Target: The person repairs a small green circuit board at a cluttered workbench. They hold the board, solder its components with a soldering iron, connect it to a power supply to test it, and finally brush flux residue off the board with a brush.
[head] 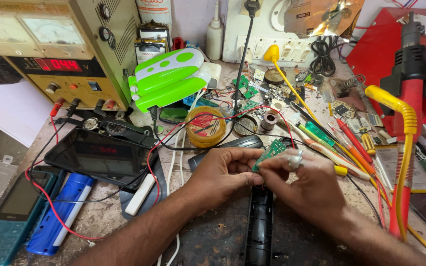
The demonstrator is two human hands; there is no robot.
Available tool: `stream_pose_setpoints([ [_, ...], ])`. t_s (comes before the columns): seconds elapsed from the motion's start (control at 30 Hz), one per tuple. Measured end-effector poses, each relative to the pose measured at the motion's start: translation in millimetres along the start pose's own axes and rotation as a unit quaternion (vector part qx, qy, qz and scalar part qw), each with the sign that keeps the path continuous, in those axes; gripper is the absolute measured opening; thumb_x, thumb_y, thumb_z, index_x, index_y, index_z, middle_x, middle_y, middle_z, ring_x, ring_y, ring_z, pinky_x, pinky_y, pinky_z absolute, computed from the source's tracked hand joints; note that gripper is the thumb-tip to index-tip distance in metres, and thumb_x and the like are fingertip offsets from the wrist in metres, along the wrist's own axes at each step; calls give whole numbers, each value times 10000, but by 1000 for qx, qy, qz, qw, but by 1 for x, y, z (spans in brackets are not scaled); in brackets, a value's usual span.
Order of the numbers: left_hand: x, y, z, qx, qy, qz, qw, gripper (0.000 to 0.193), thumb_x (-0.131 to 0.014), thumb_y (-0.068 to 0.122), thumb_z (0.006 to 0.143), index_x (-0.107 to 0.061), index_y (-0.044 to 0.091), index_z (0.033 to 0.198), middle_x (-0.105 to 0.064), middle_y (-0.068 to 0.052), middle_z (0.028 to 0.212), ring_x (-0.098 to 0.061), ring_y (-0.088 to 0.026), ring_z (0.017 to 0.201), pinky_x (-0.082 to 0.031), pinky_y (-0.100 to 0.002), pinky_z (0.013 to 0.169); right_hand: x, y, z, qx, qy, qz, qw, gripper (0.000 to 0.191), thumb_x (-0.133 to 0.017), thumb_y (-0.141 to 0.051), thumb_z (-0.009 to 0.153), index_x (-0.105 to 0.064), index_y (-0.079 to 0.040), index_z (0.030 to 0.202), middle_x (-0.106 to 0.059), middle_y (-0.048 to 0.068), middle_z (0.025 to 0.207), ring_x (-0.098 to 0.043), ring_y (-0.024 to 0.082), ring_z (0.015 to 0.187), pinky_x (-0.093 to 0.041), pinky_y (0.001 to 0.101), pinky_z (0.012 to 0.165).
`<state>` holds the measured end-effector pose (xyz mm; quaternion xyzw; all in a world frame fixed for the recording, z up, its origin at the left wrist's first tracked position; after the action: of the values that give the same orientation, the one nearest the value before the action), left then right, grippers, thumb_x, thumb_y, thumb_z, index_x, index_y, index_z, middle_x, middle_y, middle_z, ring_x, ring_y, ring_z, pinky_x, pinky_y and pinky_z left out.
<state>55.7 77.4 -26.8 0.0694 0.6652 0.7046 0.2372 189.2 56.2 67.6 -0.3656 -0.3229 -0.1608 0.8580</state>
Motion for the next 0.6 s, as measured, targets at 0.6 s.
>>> stream_pose_setpoints([
  [0.6,-1,1,-1,8,-11,-12,1000,491,-743,-21,853,-648,-33,1334,-723,-21,1025,-688,-81,901,-574,-241,840,9,21,1,-121,49,-3,991,107,-790,-131,830,-801,-70,918,-802,47,766,-752,102,654,-596,252,604],
])
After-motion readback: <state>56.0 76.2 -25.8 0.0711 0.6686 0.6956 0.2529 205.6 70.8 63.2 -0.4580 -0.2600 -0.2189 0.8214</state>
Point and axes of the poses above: each hand's wrist, its own z-axis towards the middle knuckle, its own x-axis out of the back of the hand, y = z × x, the point moved 8 cm from there along z, towards the middle knuckle
